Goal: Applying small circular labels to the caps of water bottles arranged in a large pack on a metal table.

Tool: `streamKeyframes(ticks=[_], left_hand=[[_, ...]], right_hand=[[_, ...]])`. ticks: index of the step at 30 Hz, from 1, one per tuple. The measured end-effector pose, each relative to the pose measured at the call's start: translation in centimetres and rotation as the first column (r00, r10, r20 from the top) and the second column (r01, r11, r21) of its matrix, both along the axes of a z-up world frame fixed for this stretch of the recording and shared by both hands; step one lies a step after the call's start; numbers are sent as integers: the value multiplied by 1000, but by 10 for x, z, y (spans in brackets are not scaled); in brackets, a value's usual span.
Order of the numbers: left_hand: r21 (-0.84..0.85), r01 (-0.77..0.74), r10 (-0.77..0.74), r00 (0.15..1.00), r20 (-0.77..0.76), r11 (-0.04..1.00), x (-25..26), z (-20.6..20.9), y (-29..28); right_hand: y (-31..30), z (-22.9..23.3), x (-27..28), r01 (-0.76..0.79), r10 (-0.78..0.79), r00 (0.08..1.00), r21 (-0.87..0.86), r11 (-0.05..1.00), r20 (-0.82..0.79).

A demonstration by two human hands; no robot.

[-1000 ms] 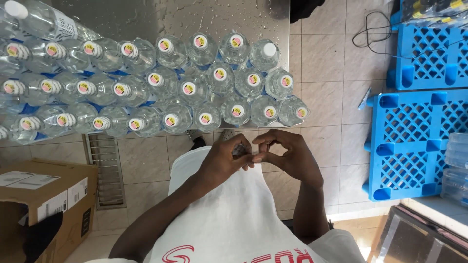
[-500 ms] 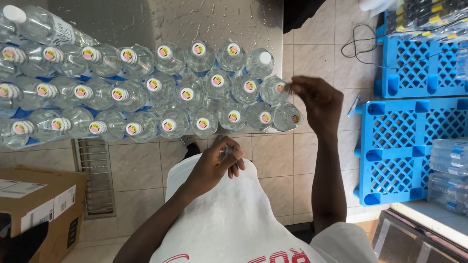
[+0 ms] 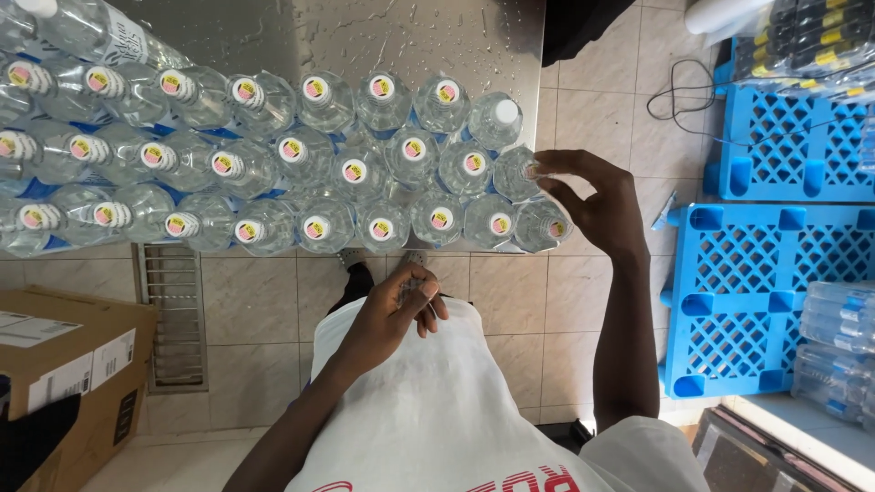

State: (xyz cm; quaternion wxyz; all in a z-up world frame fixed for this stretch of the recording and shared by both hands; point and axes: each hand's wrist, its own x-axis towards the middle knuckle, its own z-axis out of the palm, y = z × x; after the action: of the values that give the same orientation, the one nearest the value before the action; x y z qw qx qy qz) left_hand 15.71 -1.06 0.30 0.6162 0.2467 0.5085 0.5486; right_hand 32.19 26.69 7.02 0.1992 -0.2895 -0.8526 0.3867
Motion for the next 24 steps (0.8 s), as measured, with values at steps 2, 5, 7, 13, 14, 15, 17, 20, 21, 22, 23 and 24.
streamKeyframes(ticks=[2, 5, 7, 13, 14, 15, 17, 20, 21, 22, 23, 24], left_hand=[[-7, 20, -20, 1000, 0, 1000, 3, 2, 3], [-12, 58, -58, 998, -10, 998, 10, 2, 7], [-21, 81, -82, 996, -22, 996, 13, 3, 6], [-63, 88, -92, 994, -52, 994, 12, 7, -7], [-64, 79, -82, 995, -50, 995, 12, 5, -10], [-65, 70, -73, 996, -48, 995, 12, 4, -14], [-67, 72, -75, 996, -43, 995, 11, 1, -20], [-132, 30, -30, 1000, 5, 991, 12, 15, -25], [-195, -10, 18, 999, 41, 981, 12, 23, -25], [-199, -8, 16, 999, 37, 980, 11, 18, -30], [-132, 18, -8, 997, 74, 991, 10, 13, -35], [-61, 44, -37, 993, 110, 997, 9, 8, -39]], right_hand=[[3, -11, 3, -12, 12, 1000, 32, 999, 0], [4, -19, 3, -20, 16, 998, 72, 997, 53], [3, -15, 1, -9, 2, 995, 70, 998, 103], [-3, 2, -10, -143, 74, 922, 156, 977, 381], [-3, 1, -11, -155, 70, 909, 177, 972, 411], [-3, 0, -12, -169, 66, 895, 198, 966, 441], [3, -9, -13, -189, 65, 864, 202, 961, 499], [7, -10, -12, -252, 115, 841, 195, 948, 528], [8, -9, -11, -293, 165, 851, 190, 937, 498], [0, 0, -8, -290, 165, 854, 188, 939, 494], [-8, 9, -5, -262, 149, 896, 227, 938, 419], [-16, 19, -1, -228, 131, 931, 266, 937, 340]])
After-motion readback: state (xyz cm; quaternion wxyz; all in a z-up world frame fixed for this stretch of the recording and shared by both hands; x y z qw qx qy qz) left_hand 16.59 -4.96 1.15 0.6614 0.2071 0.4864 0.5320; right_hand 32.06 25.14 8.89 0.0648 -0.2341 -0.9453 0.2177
